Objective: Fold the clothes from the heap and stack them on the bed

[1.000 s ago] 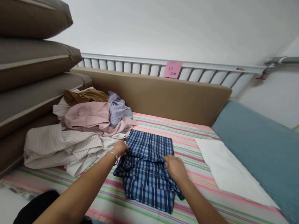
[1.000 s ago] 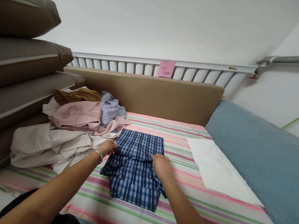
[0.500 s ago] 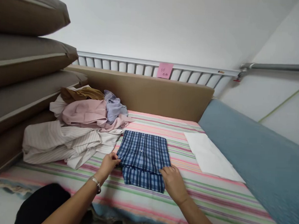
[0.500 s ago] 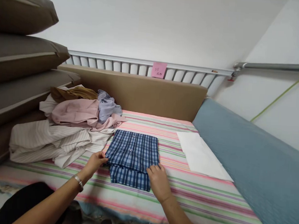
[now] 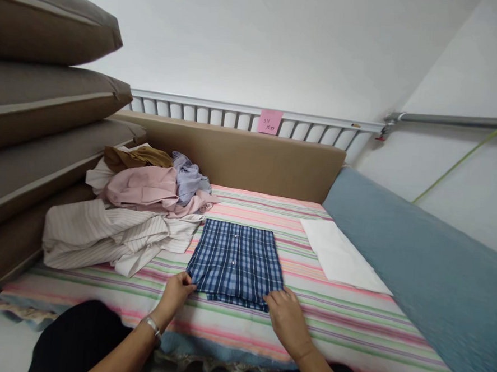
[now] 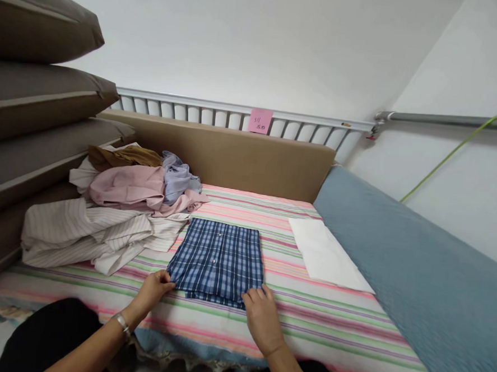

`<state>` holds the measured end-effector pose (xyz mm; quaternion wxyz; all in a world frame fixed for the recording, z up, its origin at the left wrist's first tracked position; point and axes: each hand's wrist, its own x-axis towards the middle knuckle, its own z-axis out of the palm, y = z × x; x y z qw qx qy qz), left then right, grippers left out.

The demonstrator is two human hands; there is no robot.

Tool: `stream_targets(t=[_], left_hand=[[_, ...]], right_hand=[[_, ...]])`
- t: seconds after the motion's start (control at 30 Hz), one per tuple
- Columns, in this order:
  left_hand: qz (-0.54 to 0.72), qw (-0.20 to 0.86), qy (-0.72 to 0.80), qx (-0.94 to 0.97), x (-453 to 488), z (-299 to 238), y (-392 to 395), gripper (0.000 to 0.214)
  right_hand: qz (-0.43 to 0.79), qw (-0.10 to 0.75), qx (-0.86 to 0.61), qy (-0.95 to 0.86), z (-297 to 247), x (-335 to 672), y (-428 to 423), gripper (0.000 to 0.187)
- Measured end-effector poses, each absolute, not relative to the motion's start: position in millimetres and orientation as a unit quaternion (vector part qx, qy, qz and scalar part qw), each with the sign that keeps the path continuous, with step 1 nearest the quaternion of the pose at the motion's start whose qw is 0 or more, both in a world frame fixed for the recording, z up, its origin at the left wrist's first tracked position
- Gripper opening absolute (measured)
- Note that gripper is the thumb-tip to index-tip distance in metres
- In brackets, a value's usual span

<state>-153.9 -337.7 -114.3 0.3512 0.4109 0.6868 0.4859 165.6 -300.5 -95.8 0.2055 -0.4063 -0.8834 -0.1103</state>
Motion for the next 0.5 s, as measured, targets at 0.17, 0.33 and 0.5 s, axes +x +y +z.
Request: stream_targets(t=[0.17,0.33,0.5], left_hand=[[0.475,0.345,0.693,0.418,-158,-113,-342,0.018],[0.465,0.366,0.696,0.407,-162,-115,-352,0.023],[0.454,0.384,0.687,0.417,-166,-109,-352,0.026]], right_hand=[[-0.078,0.229,-0.409,-0.880,-98,166,-311,0.031],[-0.019,0.254,-0.419,-0.871,-103,166,-318,0.032],[0.120,0.290,-0.500,-0.807,-98,176,-316,0.022]])
